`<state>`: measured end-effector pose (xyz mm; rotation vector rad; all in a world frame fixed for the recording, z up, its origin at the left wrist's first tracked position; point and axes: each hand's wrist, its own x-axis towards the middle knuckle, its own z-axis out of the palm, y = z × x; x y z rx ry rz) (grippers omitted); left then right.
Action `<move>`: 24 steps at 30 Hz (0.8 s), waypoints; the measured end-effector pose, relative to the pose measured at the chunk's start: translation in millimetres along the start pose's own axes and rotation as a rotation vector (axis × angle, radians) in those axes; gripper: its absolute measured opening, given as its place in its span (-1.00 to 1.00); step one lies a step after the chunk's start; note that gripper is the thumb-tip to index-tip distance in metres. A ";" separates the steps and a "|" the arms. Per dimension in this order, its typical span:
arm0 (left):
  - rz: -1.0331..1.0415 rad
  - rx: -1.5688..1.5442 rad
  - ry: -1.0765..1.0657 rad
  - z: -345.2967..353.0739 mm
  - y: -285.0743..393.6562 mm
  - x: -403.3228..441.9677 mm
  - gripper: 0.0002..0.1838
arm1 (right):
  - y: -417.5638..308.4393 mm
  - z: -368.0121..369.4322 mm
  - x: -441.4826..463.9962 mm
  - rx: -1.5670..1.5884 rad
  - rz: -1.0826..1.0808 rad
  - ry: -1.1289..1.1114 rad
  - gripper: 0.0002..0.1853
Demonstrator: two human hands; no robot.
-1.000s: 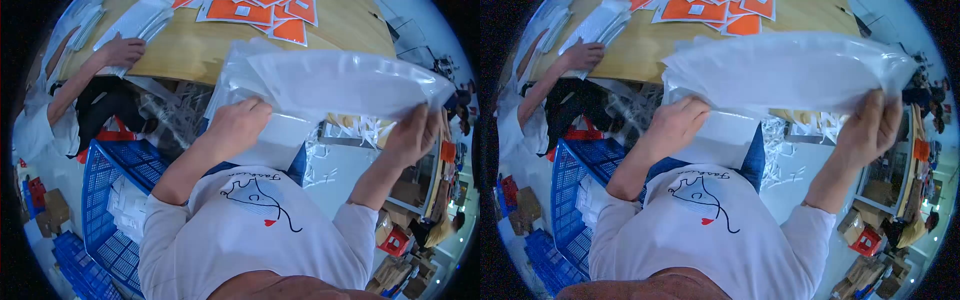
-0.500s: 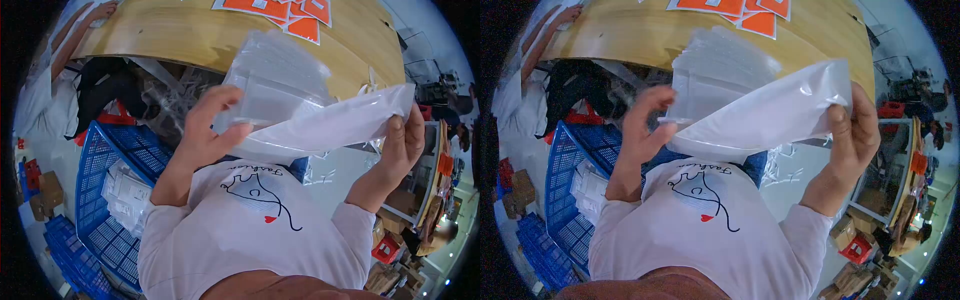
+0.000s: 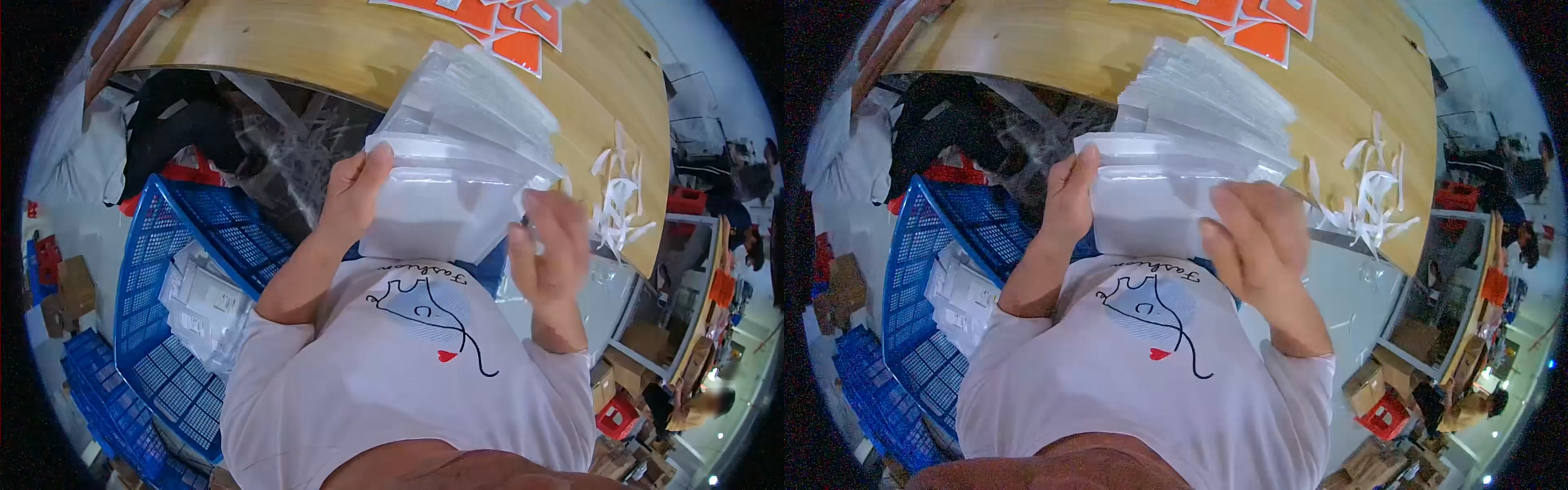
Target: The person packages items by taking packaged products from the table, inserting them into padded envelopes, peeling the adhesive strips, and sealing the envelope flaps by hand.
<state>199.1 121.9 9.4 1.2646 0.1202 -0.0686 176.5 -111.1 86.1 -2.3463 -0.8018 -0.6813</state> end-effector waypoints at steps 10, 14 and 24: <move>0.076 0.180 -0.113 -2.6 8.6 -12.9 -0.80 | -10.8 53.0 -5.4 0.071 0.077 -0.333 -0.65; 0.179 0.440 -0.267 -5.8 22.9 -5.2 -0.83 | -4.1 48.3 12.6 0.193 0.059 -0.220 -0.70; 0.267 0.734 -0.321 3.4 29.3 -9.5 -0.75 | -16.5 75.1 32.1 0.399 0.085 -0.055 -0.82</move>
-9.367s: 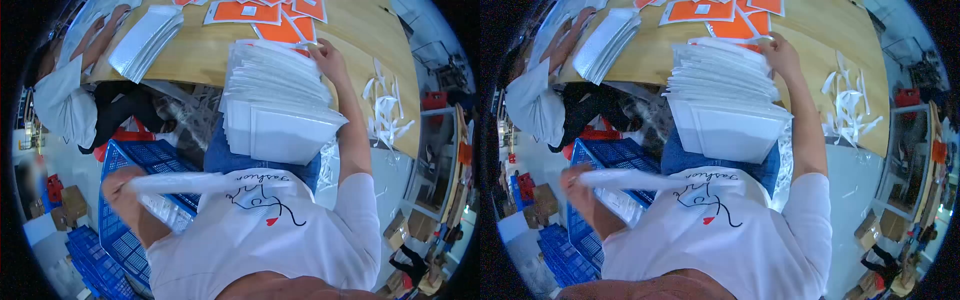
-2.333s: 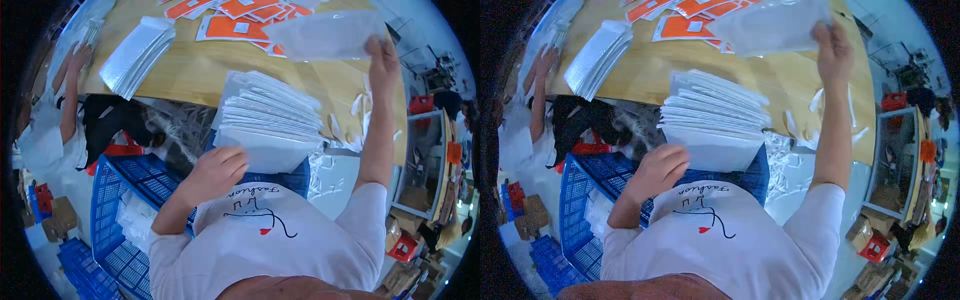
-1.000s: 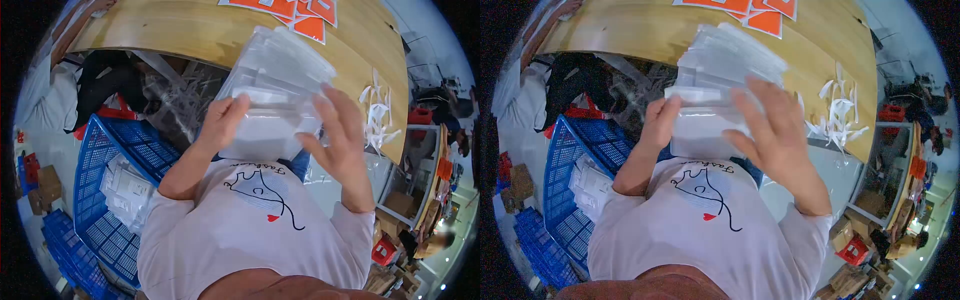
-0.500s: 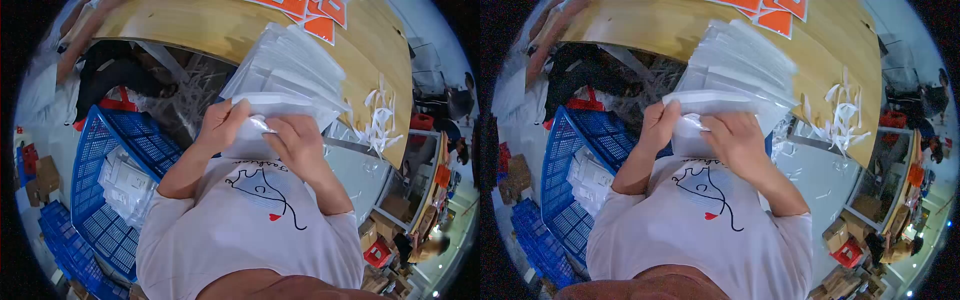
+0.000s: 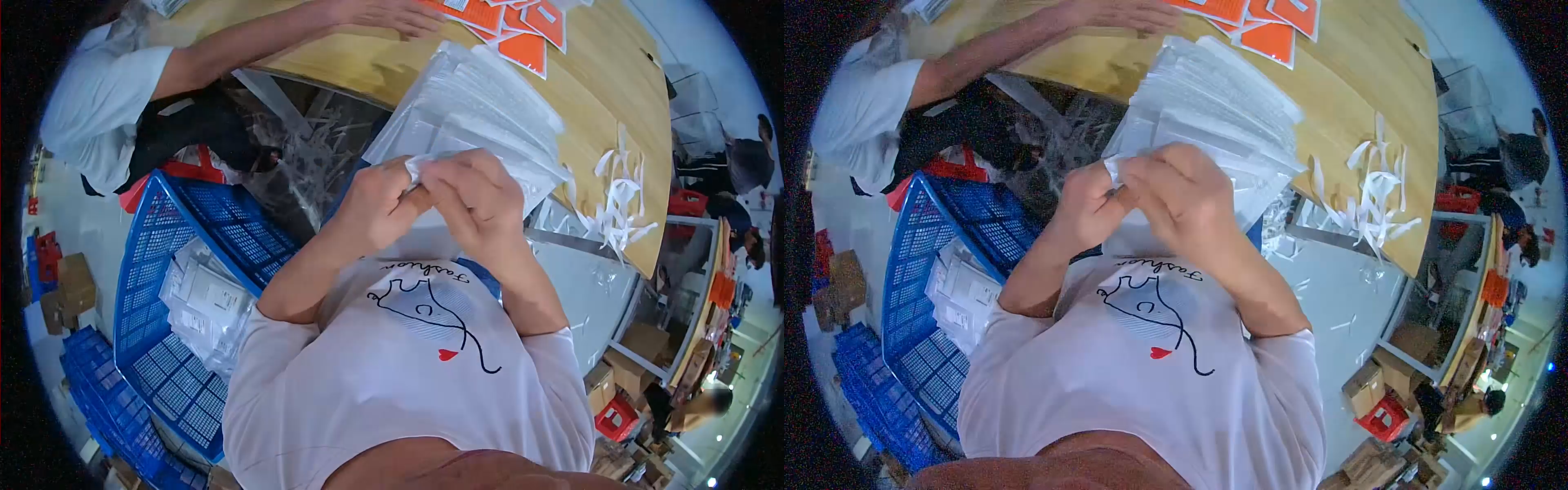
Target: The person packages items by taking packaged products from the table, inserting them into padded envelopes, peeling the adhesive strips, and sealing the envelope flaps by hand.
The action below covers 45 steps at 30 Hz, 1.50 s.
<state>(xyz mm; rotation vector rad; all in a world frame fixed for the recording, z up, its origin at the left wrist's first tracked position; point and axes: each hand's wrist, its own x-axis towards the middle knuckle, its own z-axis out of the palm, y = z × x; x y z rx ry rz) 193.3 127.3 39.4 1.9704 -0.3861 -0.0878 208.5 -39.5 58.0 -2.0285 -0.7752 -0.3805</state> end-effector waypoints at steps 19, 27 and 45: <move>-0.064 -0.278 0.104 -2.6 -15.1 1.1 -0.76 | 38.9 -48.6 -69.3 0.707 0.656 0.570 -0.62; 0.128 -0.182 0.001 -19.5 -26.7 -2.0 -0.69 | 54.2 -44.2 -77.8 0.697 0.592 0.183 -0.66; -0.049 -0.066 -0.096 -25.2 -5.2 2.4 -0.78 | 54.2 -62.5 -69.4 0.785 0.744 0.298 -0.79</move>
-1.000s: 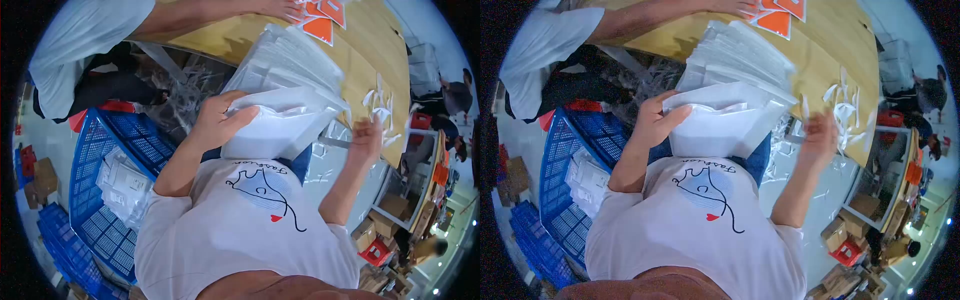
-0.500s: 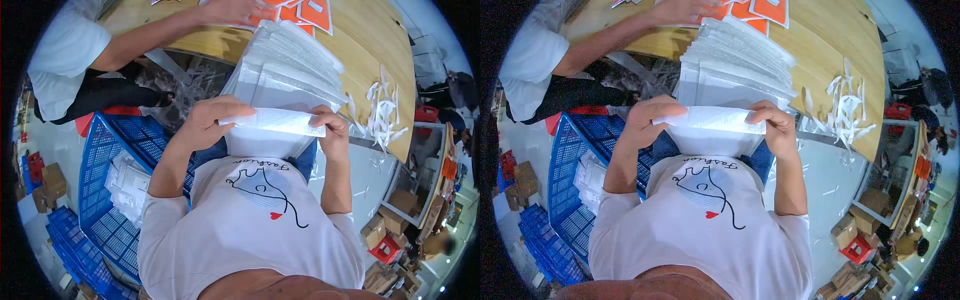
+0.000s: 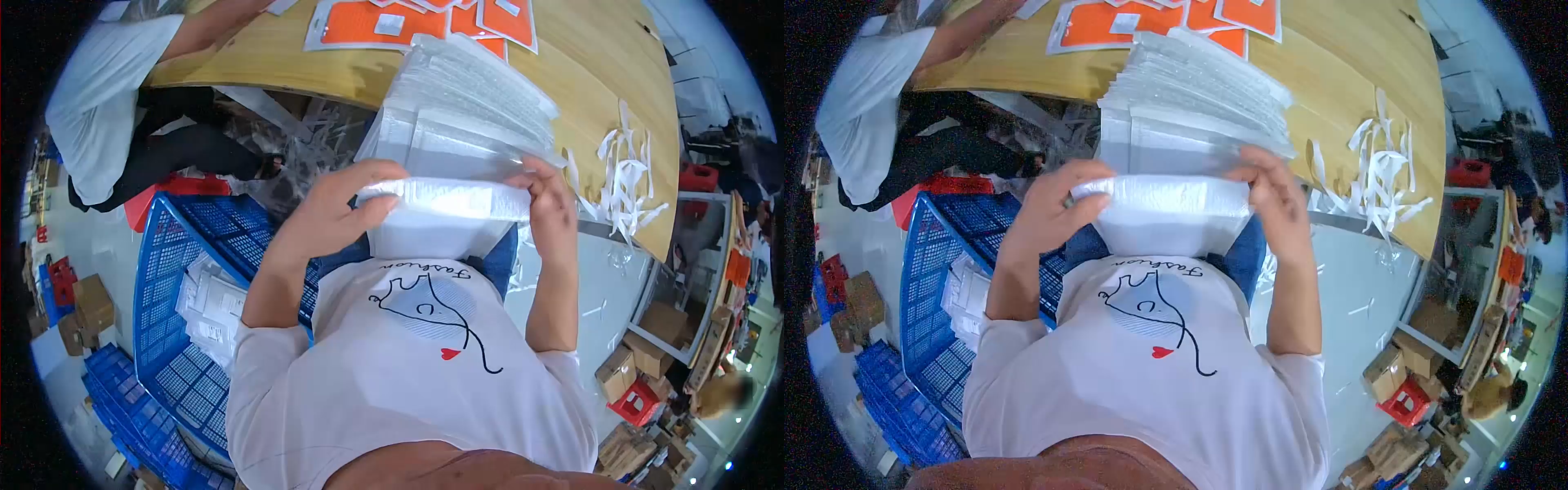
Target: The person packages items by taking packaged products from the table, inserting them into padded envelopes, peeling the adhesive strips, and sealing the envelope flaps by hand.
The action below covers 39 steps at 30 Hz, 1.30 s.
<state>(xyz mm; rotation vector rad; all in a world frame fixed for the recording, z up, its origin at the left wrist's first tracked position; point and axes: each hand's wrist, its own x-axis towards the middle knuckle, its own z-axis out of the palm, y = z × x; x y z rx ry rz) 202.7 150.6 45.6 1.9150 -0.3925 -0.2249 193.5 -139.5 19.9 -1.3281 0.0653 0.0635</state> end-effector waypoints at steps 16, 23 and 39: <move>0.242 0.040 0.642 -107.8 24.0 -128.4 -0.87 | -49.2 -45.3 184.4 -0.585 -0.285 0.062 -0.61; -0.489 0.948 1.023 -169.2 44.6 -274.2 -0.74 | 35.8 -78.7 315.3 -1.375 -0.703 -0.067 -0.53; 0.485 0.715 0.078 33.8 -3.5 44.2 -0.83 | -174.6 -88.6 121.7 -0.482 -0.955 0.665 -0.70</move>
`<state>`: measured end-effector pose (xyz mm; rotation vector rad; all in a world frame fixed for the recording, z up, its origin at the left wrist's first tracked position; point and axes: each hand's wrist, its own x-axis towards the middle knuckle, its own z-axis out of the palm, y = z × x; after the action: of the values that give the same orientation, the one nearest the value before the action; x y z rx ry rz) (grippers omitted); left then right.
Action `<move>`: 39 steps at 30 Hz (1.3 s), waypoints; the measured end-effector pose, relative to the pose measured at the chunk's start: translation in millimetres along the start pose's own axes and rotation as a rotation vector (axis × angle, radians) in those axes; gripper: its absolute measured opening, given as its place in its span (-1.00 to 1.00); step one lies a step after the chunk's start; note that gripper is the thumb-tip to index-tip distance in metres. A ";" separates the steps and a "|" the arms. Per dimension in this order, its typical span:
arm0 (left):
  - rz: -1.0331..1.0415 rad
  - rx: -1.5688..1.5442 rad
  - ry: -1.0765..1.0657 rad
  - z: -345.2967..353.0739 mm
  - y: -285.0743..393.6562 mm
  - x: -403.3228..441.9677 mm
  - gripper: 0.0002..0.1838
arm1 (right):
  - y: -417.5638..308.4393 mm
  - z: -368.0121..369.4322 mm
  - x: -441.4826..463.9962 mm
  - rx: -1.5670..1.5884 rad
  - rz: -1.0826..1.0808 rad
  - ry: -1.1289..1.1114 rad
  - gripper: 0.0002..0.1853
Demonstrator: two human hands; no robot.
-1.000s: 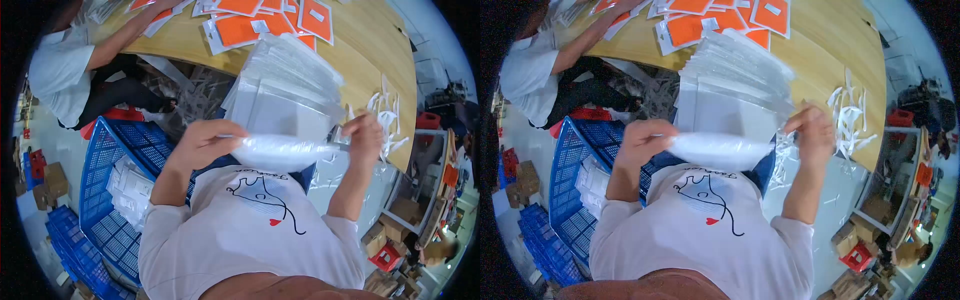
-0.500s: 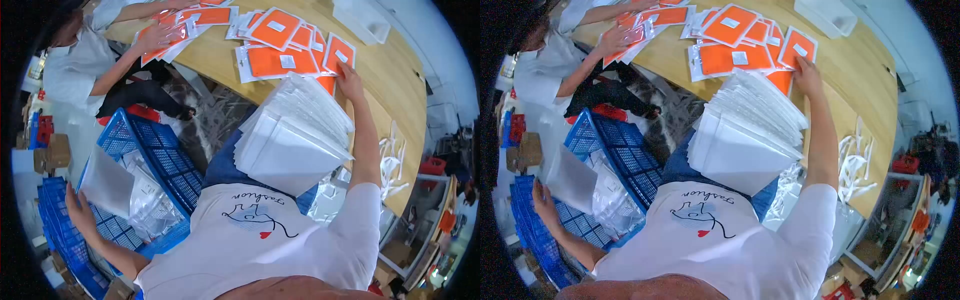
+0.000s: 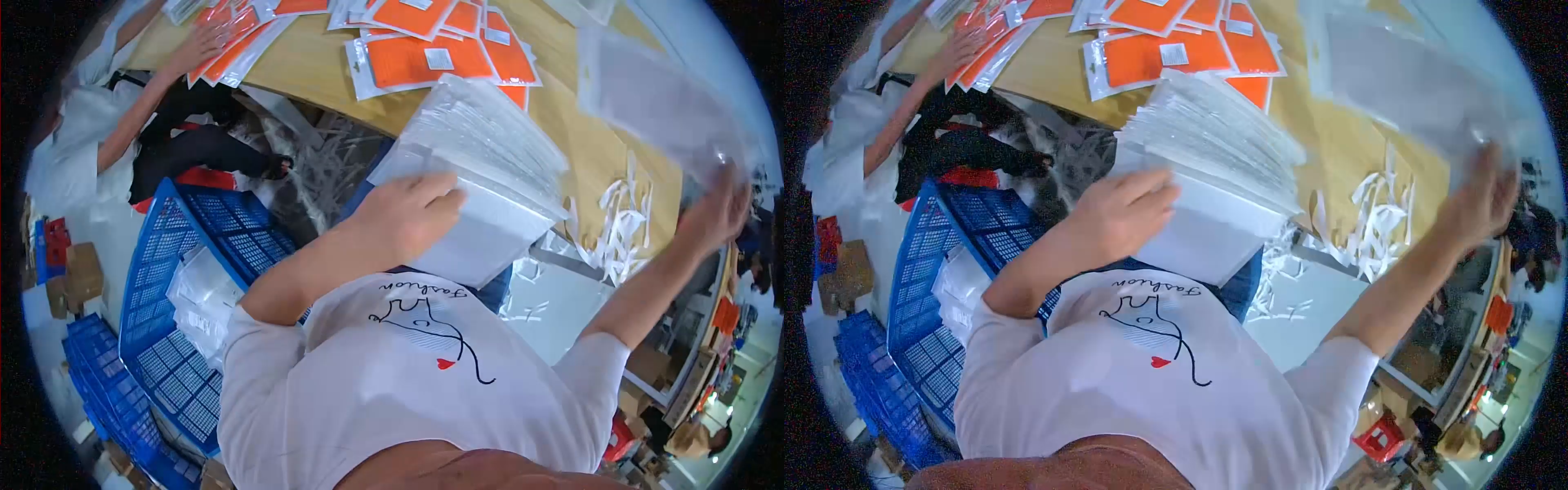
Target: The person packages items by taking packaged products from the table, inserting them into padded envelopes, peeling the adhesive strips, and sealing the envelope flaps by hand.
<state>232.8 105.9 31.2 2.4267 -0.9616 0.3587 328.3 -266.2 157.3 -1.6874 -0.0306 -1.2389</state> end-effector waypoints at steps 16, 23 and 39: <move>-0.044 -0.337 -0.105 -17.1 20.9 5.7 -0.78 | -42.9 -39.0 -81.0 0.213 0.121 -0.299 -0.66; -0.008 -0.357 0.347 -11.7 19.9 -7.8 -0.80 | -76.4 -37.9 -112.4 0.018 0.181 -0.577 -0.63; -0.911 -1.100 0.251 14.8 -0.1 -37.8 -0.73 | -99.2 9.7 -197.2 -0.243 -0.397 -0.845 -0.55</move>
<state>206.6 119.3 3.2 1.4821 0.1526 -0.1785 188.9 -112.1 82.1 -2.3921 -0.7797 -0.7244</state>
